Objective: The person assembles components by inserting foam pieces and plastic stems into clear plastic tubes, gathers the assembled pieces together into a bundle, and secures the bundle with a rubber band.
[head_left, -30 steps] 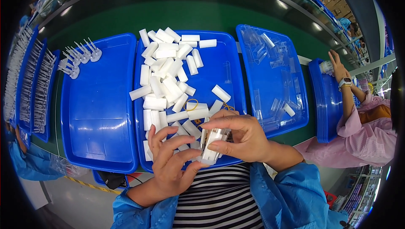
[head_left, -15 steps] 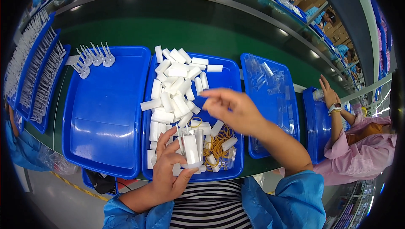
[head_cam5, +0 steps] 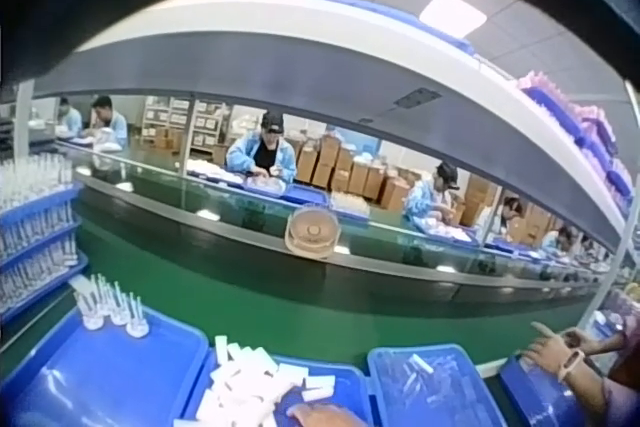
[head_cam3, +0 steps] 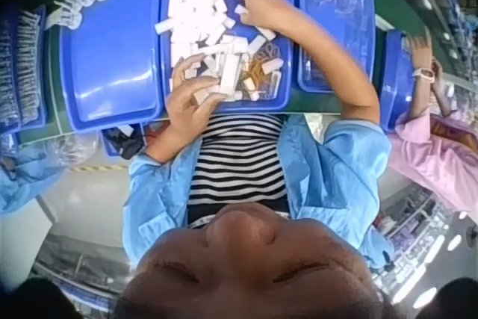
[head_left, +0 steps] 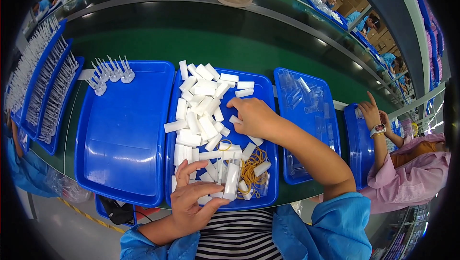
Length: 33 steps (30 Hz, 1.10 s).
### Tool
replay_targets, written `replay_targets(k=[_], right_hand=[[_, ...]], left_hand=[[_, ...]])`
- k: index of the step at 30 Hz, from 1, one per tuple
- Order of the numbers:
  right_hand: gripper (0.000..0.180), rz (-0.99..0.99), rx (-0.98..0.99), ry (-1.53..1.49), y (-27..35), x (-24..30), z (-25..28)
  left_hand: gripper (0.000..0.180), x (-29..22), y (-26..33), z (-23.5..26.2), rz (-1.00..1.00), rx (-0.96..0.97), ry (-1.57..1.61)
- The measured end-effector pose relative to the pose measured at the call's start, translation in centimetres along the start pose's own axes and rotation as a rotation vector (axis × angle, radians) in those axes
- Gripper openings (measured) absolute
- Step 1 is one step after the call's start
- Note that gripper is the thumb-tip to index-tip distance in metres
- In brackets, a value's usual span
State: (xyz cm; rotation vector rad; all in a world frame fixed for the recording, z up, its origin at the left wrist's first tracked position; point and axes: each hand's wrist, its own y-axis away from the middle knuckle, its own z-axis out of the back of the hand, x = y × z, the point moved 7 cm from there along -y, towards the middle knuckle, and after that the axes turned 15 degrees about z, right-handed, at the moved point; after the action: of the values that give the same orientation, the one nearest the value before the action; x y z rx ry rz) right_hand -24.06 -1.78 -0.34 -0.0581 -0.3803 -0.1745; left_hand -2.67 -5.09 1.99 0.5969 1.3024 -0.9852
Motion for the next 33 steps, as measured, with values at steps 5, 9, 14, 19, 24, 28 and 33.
replay_targets(k=[5, 9, 14, 19, 24, 28, 33], right_hand=[[0.029, -0.195, 0.041, -0.573, 3.4, 0.4, 0.6], [0.016, -0.224, -0.171, -1.078, 5.7, 2.9, 0.7], [0.014, -0.217, -0.295, -1.562, 7.1, 4.6, -0.6], [0.02, -0.267, -0.312, -1.633, 7.4, 4.5, -1.2], [0.022, -0.255, -0.295, -1.636, 7.5, 4.6, -1.1], [0.023, -0.295, -0.283, -1.569, 7.9, 4.4, -1.3], [0.023, -0.201, -0.217, -1.358, 7.8, 4.6, -0.4]], left_hand=[[0.022, -0.2, 0.1, -0.5, -0.042, 0.065, -0.06], [0.025, -1.4, 0.5, -1.4, -0.164, 0.123, -0.17], [0.024, -1.5, 0.7, -2.3, -0.198, 0.171, -0.176], [0.024, -1.5, 0.8, -2.5, -0.196, 0.194, -0.176], [0.024, -1.4, 0.8, -2.7, -0.189, 0.209, -0.188], [0.026, -1.4, 0.5, -2.9, -0.176, 0.224, -0.186], [0.026, -1.0, 0.6, -3.0, -0.153, 0.248, -0.189]])
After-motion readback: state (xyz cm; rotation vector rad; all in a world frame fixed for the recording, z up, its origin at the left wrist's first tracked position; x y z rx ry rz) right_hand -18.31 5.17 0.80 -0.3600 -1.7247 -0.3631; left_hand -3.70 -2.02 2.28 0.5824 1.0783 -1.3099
